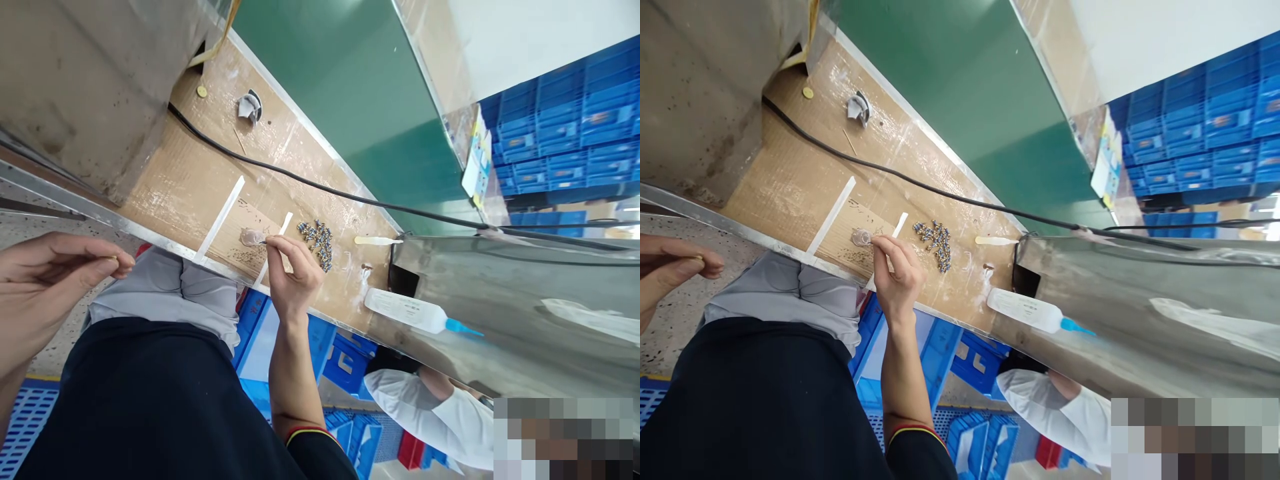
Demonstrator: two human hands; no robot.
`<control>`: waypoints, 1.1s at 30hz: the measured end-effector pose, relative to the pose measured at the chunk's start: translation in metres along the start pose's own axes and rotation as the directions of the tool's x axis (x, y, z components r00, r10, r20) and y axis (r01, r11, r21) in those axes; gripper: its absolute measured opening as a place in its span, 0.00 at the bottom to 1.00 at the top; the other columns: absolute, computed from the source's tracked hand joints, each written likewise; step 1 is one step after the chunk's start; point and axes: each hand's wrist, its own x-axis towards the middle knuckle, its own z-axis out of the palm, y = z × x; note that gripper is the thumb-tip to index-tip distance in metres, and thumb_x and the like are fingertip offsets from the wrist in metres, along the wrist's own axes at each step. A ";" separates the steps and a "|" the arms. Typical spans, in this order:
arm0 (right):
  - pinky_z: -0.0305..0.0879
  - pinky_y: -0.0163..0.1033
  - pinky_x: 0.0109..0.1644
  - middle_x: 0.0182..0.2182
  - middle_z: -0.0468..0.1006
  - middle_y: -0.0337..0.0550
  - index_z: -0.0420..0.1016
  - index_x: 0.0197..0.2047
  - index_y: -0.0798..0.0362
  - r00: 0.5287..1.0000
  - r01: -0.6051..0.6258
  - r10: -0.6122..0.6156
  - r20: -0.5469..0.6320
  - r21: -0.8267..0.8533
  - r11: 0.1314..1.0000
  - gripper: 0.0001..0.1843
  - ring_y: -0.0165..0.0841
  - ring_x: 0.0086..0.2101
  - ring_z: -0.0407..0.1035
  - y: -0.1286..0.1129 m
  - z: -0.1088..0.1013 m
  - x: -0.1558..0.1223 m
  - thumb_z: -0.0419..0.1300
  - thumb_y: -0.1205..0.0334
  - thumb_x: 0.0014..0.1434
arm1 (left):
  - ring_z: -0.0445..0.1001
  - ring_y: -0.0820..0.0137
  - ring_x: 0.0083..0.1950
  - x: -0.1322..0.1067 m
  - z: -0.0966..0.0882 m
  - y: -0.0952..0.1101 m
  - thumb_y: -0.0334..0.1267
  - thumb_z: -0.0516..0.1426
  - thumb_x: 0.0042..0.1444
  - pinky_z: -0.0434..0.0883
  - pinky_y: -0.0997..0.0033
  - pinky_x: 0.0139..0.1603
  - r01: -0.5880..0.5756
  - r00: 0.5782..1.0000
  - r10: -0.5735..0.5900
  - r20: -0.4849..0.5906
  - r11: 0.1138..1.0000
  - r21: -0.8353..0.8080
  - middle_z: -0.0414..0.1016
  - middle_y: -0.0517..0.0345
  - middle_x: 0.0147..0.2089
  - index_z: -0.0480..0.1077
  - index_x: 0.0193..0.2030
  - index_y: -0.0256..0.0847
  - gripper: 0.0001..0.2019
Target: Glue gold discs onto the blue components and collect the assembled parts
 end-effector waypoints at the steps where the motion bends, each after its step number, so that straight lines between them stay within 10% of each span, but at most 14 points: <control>1: 0.87 0.49 0.57 0.47 0.94 0.42 0.91 0.51 0.43 1.000 -0.026 0.026 -0.005 0.021 0.999 0.08 0.41 0.49 0.89 0.001 -0.001 0.000 0.68 0.62 0.79 | 0.91 0.64 0.46 0.000 0.000 0.002 0.45 0.73 0.66 0.91 0.62 0.60 0.001 1.000 -0.001 0.009 1.000 -0.010 0.91 0.59 0.45 0.87 0.44 0.48 0.06; 33: 0.84 0.52 0.58 0.49 0.93 0.44 0.90 0.54 0.42 0.996 0.077 -0.071 0.050 -0.115 0.990 0.11 0.41 0.50 0.88 0.004 -0.001 -0.001 0.63 0.63 0.83 | 0.94 0.66 0.43 0.002 -0.001 -0.013 0.46 0.76 0.61 0.90 0.76 0.57 0.077 0.996 -0.075 0.054 0.997 -0.032 0.94 0.60 0.45 0.92 0.47 0.50 0.09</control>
